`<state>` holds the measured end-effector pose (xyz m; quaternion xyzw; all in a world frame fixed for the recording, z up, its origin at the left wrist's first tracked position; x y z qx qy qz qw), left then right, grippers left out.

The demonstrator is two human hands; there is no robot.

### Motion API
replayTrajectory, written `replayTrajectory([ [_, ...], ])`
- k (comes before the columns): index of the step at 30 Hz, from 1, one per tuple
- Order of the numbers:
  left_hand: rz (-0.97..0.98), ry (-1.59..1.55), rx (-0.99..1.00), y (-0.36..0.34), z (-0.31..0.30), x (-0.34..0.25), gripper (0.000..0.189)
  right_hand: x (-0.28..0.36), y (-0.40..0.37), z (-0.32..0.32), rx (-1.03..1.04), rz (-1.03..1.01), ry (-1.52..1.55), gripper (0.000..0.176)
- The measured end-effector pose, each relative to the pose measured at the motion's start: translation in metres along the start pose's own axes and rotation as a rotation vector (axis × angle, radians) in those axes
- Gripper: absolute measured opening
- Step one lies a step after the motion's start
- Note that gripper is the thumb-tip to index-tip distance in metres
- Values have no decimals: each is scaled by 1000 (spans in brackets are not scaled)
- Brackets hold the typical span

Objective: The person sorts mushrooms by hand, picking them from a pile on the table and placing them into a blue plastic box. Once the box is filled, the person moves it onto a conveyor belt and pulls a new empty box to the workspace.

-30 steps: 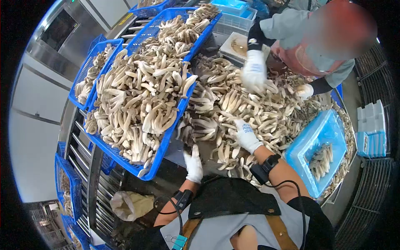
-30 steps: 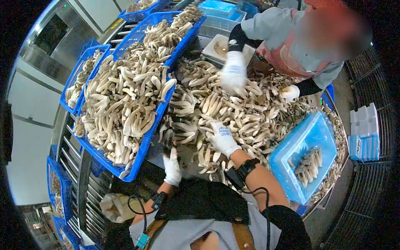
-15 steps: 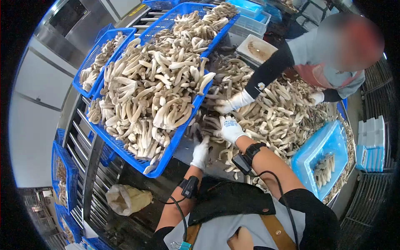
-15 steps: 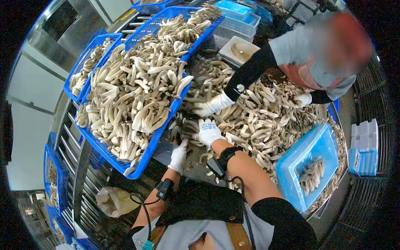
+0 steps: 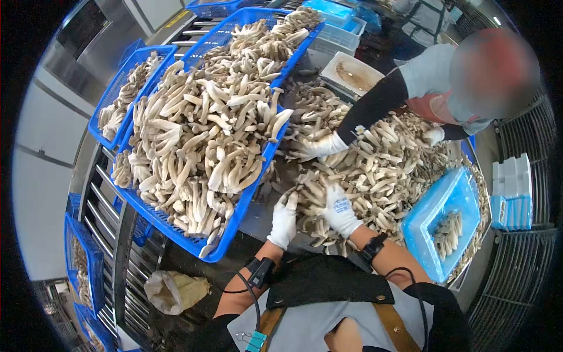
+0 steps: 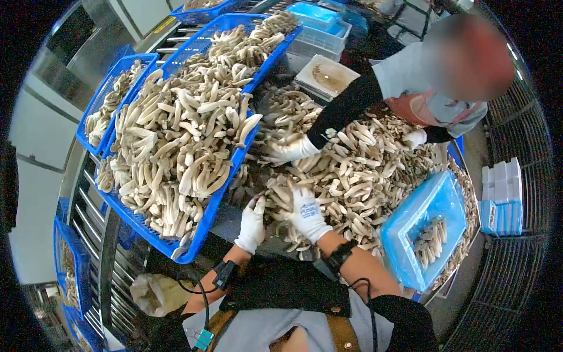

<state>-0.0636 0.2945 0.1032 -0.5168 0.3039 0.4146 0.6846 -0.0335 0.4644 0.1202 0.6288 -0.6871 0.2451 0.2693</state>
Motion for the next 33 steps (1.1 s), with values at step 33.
replayTrajectory([
  [33, -194, -233, 834, -128, 191, 46, 72, -70, -178, -161, -307, 167, 991, 90],
])
Point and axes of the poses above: each hand's wrist, its own y-axis towards the middle knuckle, its own z-axis out of the palm, x = y × z, the point moved 2 cm from there along y, towards the middle knuckle, and after that the axes turned 5 degrees about -x, right-handed, at the moved point
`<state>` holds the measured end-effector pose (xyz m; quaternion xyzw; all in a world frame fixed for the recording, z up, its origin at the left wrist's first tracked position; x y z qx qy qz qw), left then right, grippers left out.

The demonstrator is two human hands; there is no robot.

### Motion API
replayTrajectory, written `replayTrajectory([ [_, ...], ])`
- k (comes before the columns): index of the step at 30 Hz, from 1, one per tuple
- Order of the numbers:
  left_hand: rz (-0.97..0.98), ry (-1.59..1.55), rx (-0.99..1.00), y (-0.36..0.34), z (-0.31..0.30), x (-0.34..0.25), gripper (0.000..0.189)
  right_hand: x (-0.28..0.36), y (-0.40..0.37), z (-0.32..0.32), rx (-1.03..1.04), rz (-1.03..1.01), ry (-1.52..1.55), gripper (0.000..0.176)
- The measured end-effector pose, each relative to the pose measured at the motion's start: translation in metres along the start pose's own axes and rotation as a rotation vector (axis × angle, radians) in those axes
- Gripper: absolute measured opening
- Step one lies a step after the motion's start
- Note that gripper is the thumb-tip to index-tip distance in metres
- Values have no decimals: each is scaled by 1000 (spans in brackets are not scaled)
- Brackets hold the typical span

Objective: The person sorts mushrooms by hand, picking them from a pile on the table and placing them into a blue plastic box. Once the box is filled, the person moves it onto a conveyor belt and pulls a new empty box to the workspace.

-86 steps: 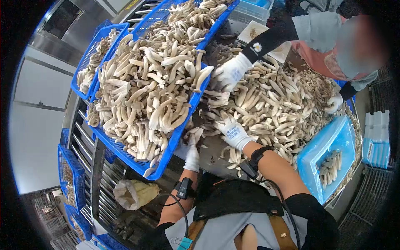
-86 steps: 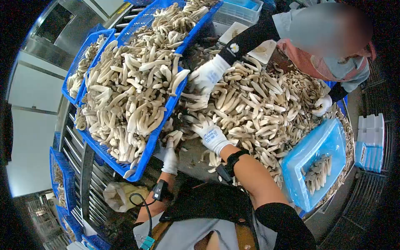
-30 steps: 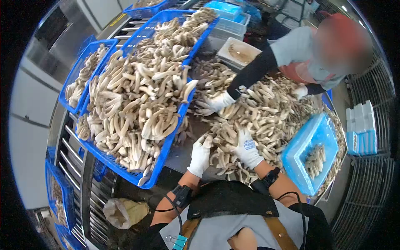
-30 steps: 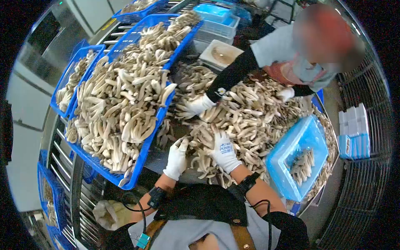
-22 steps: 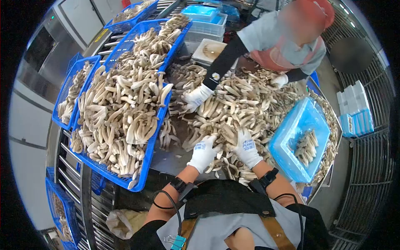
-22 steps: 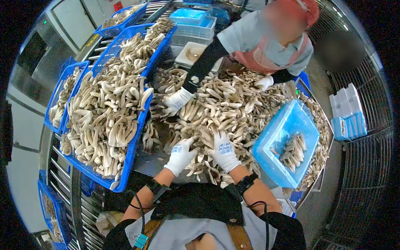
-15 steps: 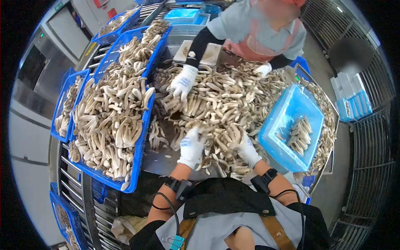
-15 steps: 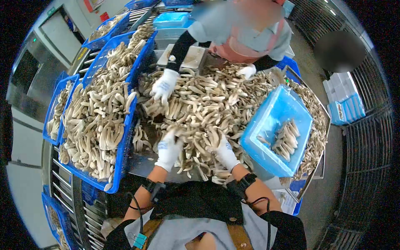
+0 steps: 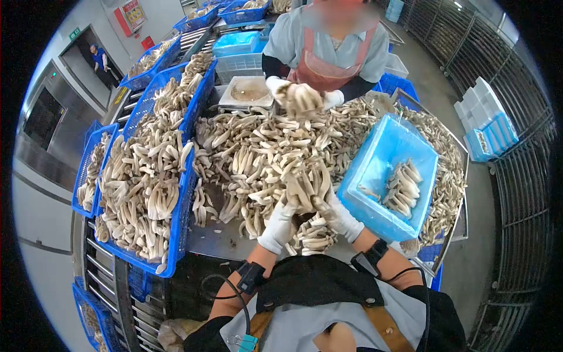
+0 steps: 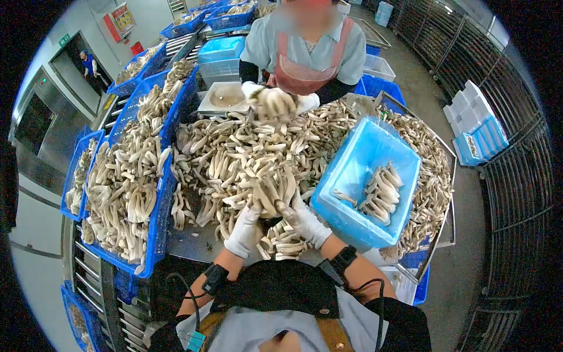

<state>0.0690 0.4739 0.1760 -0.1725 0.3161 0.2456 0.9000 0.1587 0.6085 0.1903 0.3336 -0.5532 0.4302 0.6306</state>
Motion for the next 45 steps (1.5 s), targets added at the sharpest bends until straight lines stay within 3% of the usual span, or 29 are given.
replayTrajectory([
  [1, 16, -34, -4, 1, 6, -3, 73, 3, 0, -2, 19, -66, -66, 90],
  [2, -90, -148, -96, -2, 9, -5, 73, 6, -1, -2, 39, -130, -132, 91],
  [5, -113, -271, -54, 0, 5, -1, 75, 24, -8, 3, 25, -273, -407, 92],
  [6, -128, -238, -129, -2, 9, -2, 77, 27, -8, 3, -1, -333, -589, 94],
  [9, -127, -164, -39, 7, -2, 10, 79, 40, -11, 9, -113, -526, -1019, 86],
  [10, -68, -130, -149, 6, 8, 7, 70, 42, -13, 12, -126, -569, -1171, 82],
  [11, 19, 56, -116, 9, -1, 12, 66, 43, -14, 14, -140, -608, -1324, 78],
  [12, 106, 240, -80, 12, -6, 14, 63, 42, -13, 15, -104, -537, -1328, 69],
  [14, 125, 258, -104, 14, -19, 22, 56, 36, -13, 16, -125, -599, -1273, 70],
  [17, -77, -236, -285, 8, 23, -1, 47, 30, -10, 18, -148, -617, -1134, 64],
  [18, -117, -802, 157, 17, 23, -8, 46, 34, -7, 20, -143, -603, -1100, 59],
  [21, -39, -401, -139, 15, 5, 0, 43, 42, -6, 28, -150, -553, -1047, 51],
  [22, -5, -488, 33, 15, 12, -7, 41, 45, -5, 31, -155, -538, -1036, 49],
  [25, 25, -341, -419, 15, 27, -19, 41, 55, -6, 36, -258, -794, -1177, 46],
  [30, -44, -180, -310, 13, 25, -30, 53, 52, -1, 34, -309, -874, -1047, 55],
  [31, -52, -324, -211, 17, 30, -31, 52, 57, 0, 33, -353, -904, -957, 52],
  [34, -18, -350, -248, 26, 28, -27, 49, 65, 1, 35, -411, -959, -959, 42],
  [37, -4, -331, -167, 28, 17, -23, 46, 70, 4, 37, -370, -717, -1061, 36],
  [41, -16, -321, -357, 27, 12, -19, 45, 56, 7, 42, -124, -559, -1183, 29],
  [42, -75, -401, -170, 28, -6, -17, 45, 50, 8, 42, -41, -444, -1181, 26],
  [45, -74, -186, -494, 27, -23, -9, 48, 38, 5, 38, 150, -384, -1240, 26],
])
Point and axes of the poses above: each hand's wrist, its own y-axis towards the middle knuckle, its own z-axis out of the palm, x = y × z, the point moved 2 cm from there along y, towards the middle knuckle, and after that the axes turned 5 degrees about -x, right-handed, at the moved point
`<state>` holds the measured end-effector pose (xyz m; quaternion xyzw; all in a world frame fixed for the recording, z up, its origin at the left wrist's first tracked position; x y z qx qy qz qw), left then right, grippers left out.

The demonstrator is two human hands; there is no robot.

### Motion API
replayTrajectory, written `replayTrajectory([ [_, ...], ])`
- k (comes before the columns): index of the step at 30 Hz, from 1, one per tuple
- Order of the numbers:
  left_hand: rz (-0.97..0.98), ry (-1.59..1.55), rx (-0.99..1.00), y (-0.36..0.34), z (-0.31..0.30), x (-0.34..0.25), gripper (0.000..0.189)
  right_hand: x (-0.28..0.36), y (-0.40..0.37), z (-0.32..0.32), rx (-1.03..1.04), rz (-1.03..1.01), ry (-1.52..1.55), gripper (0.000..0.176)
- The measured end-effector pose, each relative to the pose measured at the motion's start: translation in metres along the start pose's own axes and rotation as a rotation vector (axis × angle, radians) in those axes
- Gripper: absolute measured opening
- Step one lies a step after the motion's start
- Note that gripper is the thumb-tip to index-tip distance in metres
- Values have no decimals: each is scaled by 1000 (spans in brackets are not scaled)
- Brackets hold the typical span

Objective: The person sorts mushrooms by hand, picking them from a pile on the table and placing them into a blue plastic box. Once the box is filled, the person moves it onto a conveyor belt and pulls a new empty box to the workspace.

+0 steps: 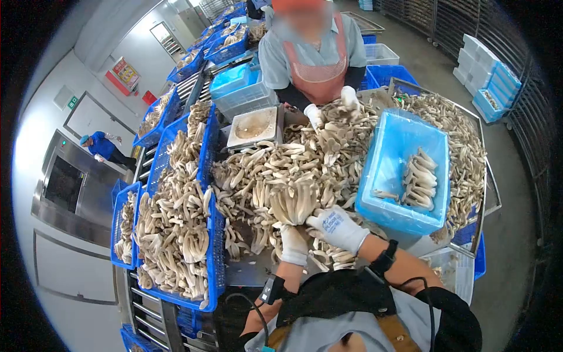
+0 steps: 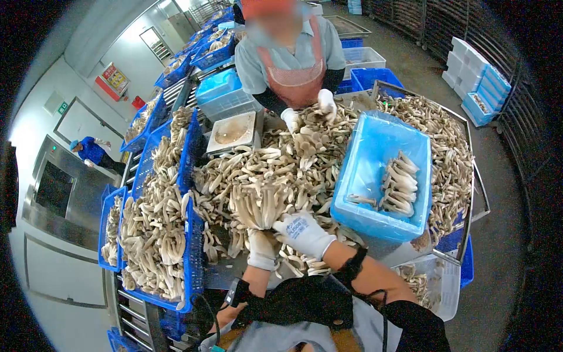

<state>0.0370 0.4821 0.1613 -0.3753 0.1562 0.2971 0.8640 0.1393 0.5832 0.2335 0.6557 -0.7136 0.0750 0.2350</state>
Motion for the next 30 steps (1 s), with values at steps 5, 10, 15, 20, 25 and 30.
replayTrajectory([
  [5, 274, -51, 259, -24, 25, -33, 52, 1, -1, -10, -204, 299, 580, 74],
  [10, 582, 623, 88, -48, 56, -41, 59, 13, 34, 8, -484, 519, 1855, 78],
  [15, 736, 729, 239, -59, 54, -39, 42, 9, 46, 21, -405, 392, 2129, 38],
  [20, 1233, 1124, 360, -60, 30, -36, 40, -6, 39, 35, 32, 218, 2708, 41],
  [25, 928, 832, 75, -54, 16, -29, 34, -19, 29, 7, -329, 162, 2002, 50],
  [30, 582, 454, -51, -34, -7, -38, 41, -19, 23, -22, -374, -130, 2453, 58],
])
Point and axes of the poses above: each hand's wrist, its own y-axis towards the middle knuckle, its own z-axis out of the palm, x = y × z, the point moved 2 cm from there along y, towards the middle knuckle, and after that the axes turned 5 degrees about -x, right-handed, at the moved point
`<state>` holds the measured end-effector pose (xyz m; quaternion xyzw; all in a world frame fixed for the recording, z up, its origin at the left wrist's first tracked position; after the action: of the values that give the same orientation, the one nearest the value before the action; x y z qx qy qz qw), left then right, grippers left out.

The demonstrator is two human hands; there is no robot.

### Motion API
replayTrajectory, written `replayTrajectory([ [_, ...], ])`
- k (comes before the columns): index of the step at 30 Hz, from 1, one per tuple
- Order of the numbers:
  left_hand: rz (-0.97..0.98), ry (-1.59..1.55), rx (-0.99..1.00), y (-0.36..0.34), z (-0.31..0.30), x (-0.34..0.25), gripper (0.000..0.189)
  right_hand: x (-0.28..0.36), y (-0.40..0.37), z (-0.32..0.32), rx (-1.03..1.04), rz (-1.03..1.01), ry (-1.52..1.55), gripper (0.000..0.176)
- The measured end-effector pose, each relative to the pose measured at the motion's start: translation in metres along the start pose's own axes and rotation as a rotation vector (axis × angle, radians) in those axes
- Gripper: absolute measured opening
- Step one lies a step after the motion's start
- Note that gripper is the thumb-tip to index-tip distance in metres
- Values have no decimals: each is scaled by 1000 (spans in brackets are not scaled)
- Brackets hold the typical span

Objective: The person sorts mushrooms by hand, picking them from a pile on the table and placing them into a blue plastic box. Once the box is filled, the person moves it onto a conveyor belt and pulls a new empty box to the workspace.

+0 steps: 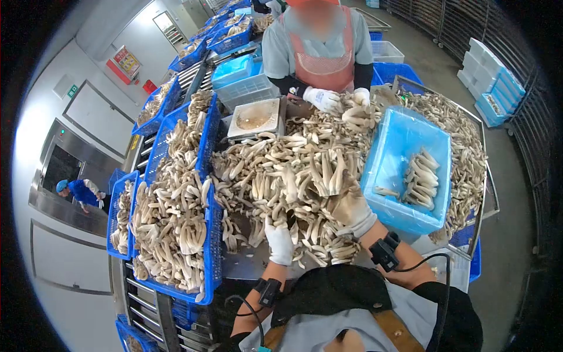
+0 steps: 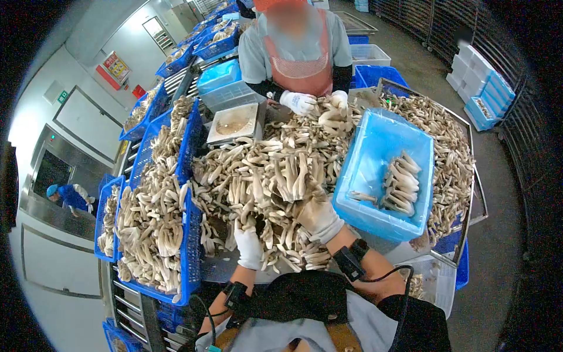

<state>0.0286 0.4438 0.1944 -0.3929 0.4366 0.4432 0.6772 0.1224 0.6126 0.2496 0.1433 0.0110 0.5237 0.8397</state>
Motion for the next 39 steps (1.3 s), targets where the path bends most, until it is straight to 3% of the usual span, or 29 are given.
replayTrajectory([
  [1, -56, -4, -2, 2, -1, 5, 40, 2, -3, -8, -165, 46, -49, 63],
  [2, -111, -7, -7, 5, -1, 10, 39, 5, -7, -13, -162, 60, -178, 64],
  [3, -14, 156, 54, 6, 2, 3, 43, 9, -10, -18, -155, 76, -307, 64],
  [5, -75, 284, 168, 24, -22, 37, 70, 13, -15, -23, -101, -31, -699, 65],
  [6, -297, 71, 164, 14, -8, 23, 79, 15, -18, -25, -88, -92, -889, 65],
  [7, -270, 231, 248, 14, -11, 20, 92, 17, -20, -10, -116, -6, -432, 64],
  [8, -216, 290, 290, 8, -10, 17, 92, 18, -21, -3, -145, 73, 28, 63],
  [12, -30, 388, 402, -22, 28, -17, 88, 21, -30, -43, -146, 185, -10, 58],
  [14, -219, 151, 460, -29, 49, -36, 85, 18, -32, -62, -229, 95, -734, 49],
  [16, 231, 557, 510, -25, 55, -31, 81, 22, -38, -46, -253, 68, -1234, 41],
  [19, 354, 854, 419, -14, 49, 39, 70, 16, -46, -28, -263, 32, -1353, 38],
  [20, 225, 762, 407, -23, 58, 8, 69, 26, -53, -83, -226, -50, -1554, 39],
  [21, 100, 668, 381, -32, 68, -22, 67, 12, -43, -66, -289, 131, -805, 32],
  [22, 17, 496, 355, -30, 66, -10, 63, 5, -38, -65, -299, 97, -740, 36],
  [23, -62, 323, 322, -26, 65, 1, 60, 8, -39, -85, -234, 85, -933, 41],
  [24, -105, 178, 324, -24, 67, 3, 57, 7, -35, -87, -344, 240, -714, 47],
  [26, -211, 132, 284, -21, 66, 11, 56, 7, -31, -90, -392, 278, -563, 52],
  [29, -205, 23, 268, -17, 66, 7, 45, 3, -25, -101, -372, 250, -531, 53],
  [33, -219, 225, 379, -16, 70, 12, 26, 0, -23, -65, -335, 313, -530, 52],
  [34, -163, 217, 416, -26, 75, 8, 27, 6, -20, -81, -292, 160, -830, 52],
  [36, -49, 526, 515, -30, 67, -12, 47, 28, -26, -117, -233, -194, -1436, 53],
  [37, 82, 503, 399, -21, 57, -4, 63, 27, -24, -67, -333, 77, -1100, 52],
  [38, 70, 505, 431, -13, 48, 11, 81, 27, -23, -21, -501, 295, -764, 52],
  [39, 58, 507, 463, -8, 42, 10, 101, 26, -24, -24, -551, 241, -853, 50],
])
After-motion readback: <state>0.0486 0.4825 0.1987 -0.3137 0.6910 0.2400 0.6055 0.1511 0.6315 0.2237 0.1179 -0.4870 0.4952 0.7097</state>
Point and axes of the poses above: each hand's wrist, its own y-axis towards the middle knuckle, its own z-axis out of the palm, x = y × z, the point moved 2 cm from there along y, towards the middle knuckle, and after that the axes turned 5 degrees about -x, right-handed, at the moved point
